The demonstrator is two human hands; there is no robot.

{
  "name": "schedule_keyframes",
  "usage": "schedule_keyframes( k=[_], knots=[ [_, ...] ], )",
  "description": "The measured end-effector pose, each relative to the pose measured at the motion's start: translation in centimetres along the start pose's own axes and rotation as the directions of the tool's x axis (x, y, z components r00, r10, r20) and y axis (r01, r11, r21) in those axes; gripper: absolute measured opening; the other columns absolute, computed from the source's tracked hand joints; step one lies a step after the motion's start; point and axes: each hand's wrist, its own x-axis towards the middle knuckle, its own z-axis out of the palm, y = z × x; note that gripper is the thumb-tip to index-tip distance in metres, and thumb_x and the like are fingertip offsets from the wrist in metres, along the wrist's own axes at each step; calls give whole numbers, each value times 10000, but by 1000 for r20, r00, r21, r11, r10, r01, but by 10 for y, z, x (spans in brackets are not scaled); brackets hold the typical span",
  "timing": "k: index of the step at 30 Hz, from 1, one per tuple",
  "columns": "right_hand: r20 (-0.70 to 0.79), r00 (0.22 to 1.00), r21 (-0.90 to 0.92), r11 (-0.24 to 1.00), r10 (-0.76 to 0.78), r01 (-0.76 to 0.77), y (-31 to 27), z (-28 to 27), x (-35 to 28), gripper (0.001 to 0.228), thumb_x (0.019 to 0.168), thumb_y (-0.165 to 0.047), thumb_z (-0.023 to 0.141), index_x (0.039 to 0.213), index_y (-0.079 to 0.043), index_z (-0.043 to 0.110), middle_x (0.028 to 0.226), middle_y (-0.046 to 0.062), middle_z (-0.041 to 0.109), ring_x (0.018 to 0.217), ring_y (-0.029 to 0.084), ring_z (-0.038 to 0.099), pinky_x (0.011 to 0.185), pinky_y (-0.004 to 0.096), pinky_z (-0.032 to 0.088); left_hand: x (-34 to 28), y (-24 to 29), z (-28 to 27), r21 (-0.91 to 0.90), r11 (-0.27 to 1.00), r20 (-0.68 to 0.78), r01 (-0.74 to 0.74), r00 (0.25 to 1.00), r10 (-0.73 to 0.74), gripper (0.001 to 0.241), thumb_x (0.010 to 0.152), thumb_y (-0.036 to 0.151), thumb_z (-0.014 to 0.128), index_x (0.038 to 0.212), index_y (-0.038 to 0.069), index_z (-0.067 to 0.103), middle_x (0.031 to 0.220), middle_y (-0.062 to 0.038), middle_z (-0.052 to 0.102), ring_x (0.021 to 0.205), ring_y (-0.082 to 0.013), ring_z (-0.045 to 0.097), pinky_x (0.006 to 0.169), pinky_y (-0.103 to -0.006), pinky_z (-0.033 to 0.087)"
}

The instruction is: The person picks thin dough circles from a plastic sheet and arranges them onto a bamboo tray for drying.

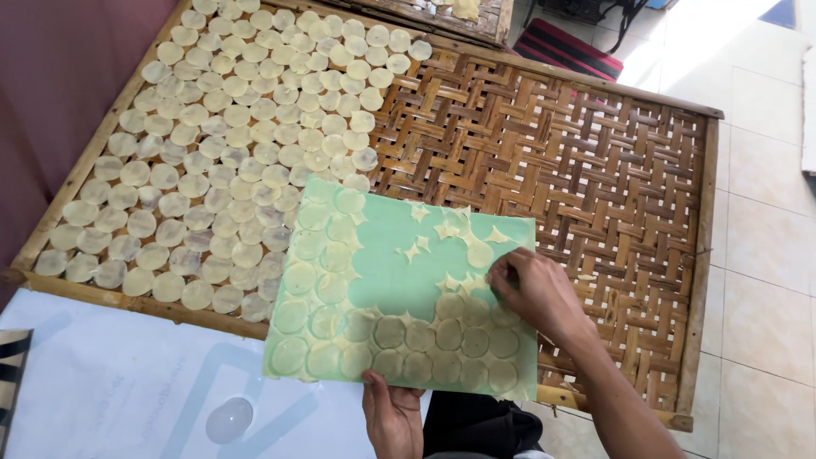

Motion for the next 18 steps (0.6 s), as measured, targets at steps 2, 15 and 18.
schedule_keyframes(
  k=[2,15,18],
  knots=[
    [30,999,23,1000,10,-10,3,-3,-5,206,870,-242,709,952,-61,762,968,113,752,819,277,737,800,412,574,1,0,1,-11,999,-41,32,999,-32,588,1012,432,406,1468,62,397,1209,-116,665,938,-231,664,716,-395,511],
    [-99,989,-126,987,-108,95,-18,10,37,348,893,-356,728,1032,-38,757,982,134,727,860,287,703,796,439,555,1,-8,-10,-60,998,-6,4,1000,-4,582,1029,412,439,1474,39,394,1293,-140,636,1043,-245,673,790,-401,544],
    [-115,983,-193,974,-142,118,-7,27,57,337,906,-342,708,1001,-21,739,972,130,704,873,284,681,783,441,551,3,-15,-18,-47,999,-6,2,1000,-2,621,1013,425,446,1480,22,384,1331,-165,629,1101,-277,680,838,-425,565]
  ],
)
